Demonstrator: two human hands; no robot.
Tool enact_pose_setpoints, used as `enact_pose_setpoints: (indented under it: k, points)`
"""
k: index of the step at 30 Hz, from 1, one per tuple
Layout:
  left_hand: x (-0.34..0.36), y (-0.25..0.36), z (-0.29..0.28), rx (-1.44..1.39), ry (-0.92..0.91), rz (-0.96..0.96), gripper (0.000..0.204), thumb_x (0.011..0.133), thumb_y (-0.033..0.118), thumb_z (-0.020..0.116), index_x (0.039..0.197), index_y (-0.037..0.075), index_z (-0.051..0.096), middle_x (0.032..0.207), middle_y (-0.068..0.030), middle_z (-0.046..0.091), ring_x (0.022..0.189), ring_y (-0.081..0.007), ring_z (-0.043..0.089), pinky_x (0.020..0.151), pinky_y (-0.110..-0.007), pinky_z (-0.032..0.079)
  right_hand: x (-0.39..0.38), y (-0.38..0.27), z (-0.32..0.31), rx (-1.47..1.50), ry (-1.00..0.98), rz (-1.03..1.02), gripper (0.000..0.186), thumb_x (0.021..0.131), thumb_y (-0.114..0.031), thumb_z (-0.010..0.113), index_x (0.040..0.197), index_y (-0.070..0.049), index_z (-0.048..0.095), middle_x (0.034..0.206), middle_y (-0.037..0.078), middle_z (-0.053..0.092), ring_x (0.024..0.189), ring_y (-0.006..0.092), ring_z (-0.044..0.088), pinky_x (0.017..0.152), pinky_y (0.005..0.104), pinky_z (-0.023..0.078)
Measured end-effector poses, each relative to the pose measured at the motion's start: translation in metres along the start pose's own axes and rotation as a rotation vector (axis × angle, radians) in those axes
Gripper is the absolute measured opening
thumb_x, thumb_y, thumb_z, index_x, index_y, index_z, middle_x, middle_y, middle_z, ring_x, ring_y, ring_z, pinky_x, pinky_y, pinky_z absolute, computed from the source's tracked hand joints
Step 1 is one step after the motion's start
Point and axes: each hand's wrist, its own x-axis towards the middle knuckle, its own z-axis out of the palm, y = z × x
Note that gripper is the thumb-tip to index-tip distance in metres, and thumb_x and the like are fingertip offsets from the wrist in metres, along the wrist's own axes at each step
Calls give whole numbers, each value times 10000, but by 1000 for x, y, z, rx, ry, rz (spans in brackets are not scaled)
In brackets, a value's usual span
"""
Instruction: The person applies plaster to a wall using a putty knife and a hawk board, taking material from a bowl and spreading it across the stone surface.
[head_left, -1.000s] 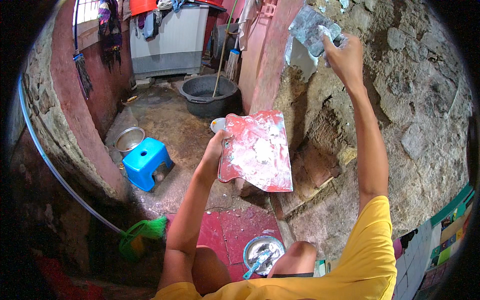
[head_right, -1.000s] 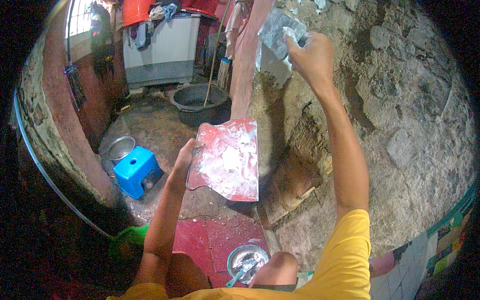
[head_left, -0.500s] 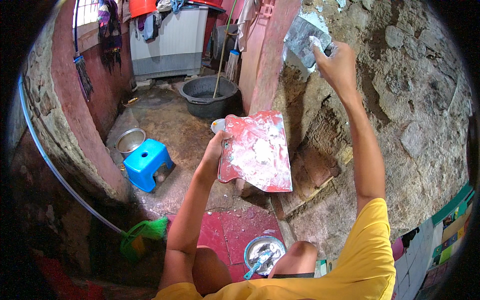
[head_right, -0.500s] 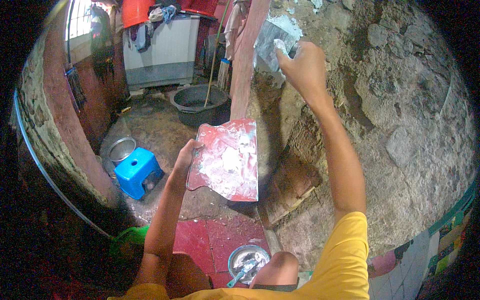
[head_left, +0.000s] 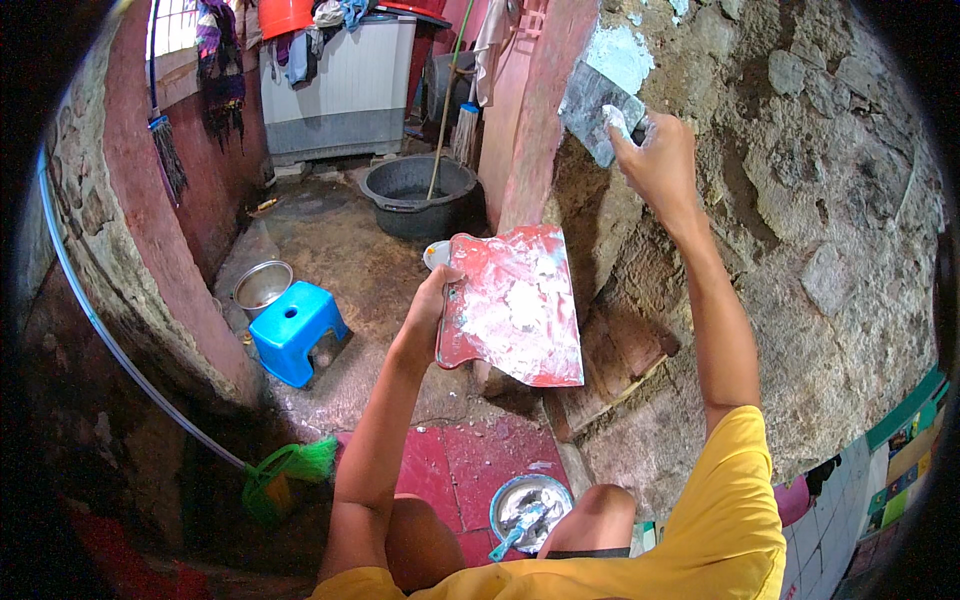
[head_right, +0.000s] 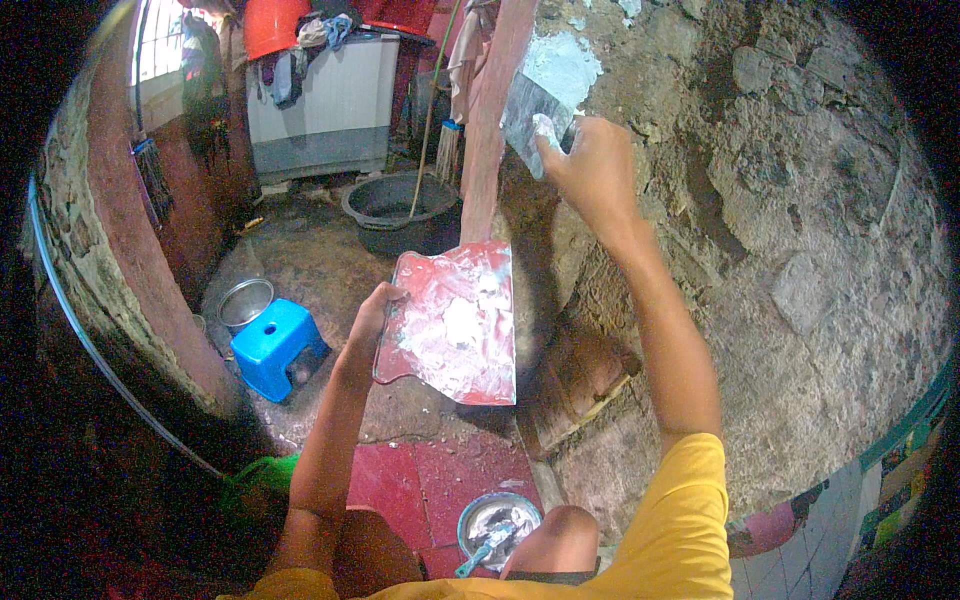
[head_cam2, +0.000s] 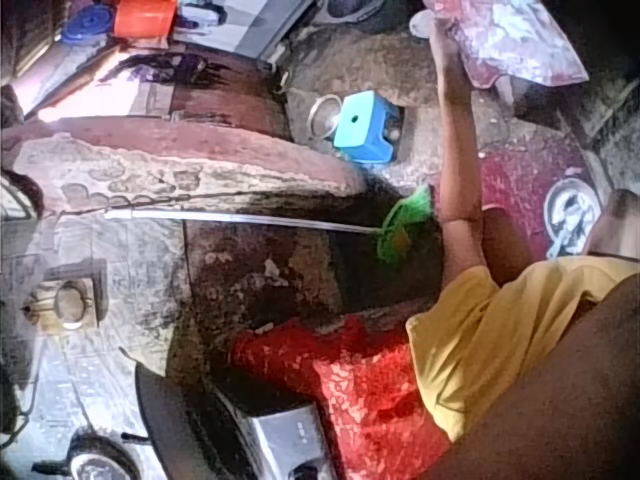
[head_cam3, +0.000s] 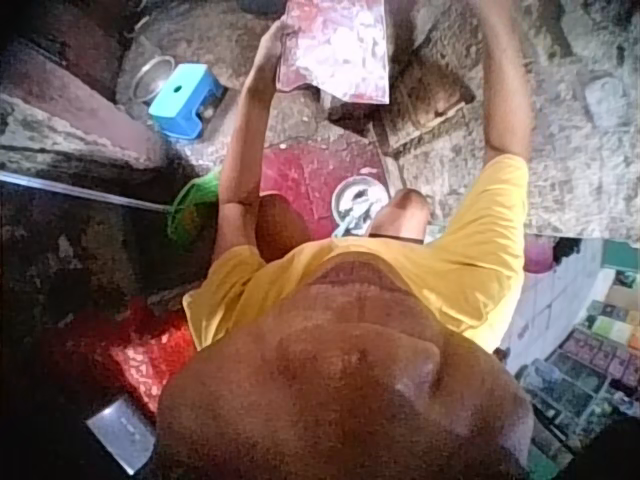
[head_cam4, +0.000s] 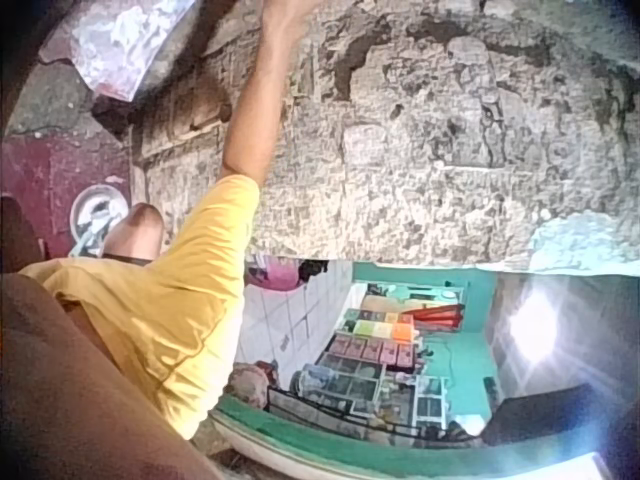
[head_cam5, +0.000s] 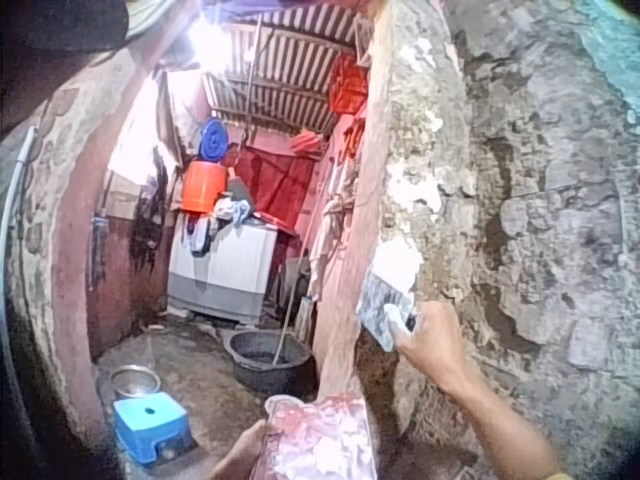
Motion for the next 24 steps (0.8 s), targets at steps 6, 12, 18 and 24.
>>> enact_pose_setpoints:
  k: [6, 12, 18, 24]
  points:
    - [0, -2, -2, -26, -31, 4, 387, 728, 194, 423, 1037, -38, 420, 876, -140, 557, 744, -232, 588, 720, -344, 482, -5, -7, -3, 21, -12, 31, 286, 685, -238, 629, 647, 40, 574, 545, 216, 517, 523, 361, 531, 496, 393, 412]
    - [2, -2, -2, -15, -15, 4, 382, 729, 193, 423, 1034, -37, 419, 879, -140, 555, 744, -230, 587, 714, -347, 484, 1, 4, -3, -27, -32, 7, 359, 696, -285, 621, 584, 49, 549, 534, 224, 504, 502, 365, 522, 489, 399, 409]
    - [5, -3, -5, -1, 3, -6, 371, 734, 191, 415, 1032, -31, 417, 881, -138, 555, 745, -227, 586, 714, -342, 481, 27, 7, -13, -86, -8, -19, 425, 713, -356, 597, 566, 39, 549, 512, 216, 498, 492, 353, 529, 482, 403, 407]
    - [11, -7, -10, -50, -18, -9, 373, 735, 190, 418, 1038, -27, 420, 876, -136, 559, 742, -230, 586, 710, -344, 479, 58, 9, -32, -43, 21, -31, 387, 720, -357, 591, 630, 19, 584, 522, 188, 528, 487, 327, 535, 502, 392, 422]
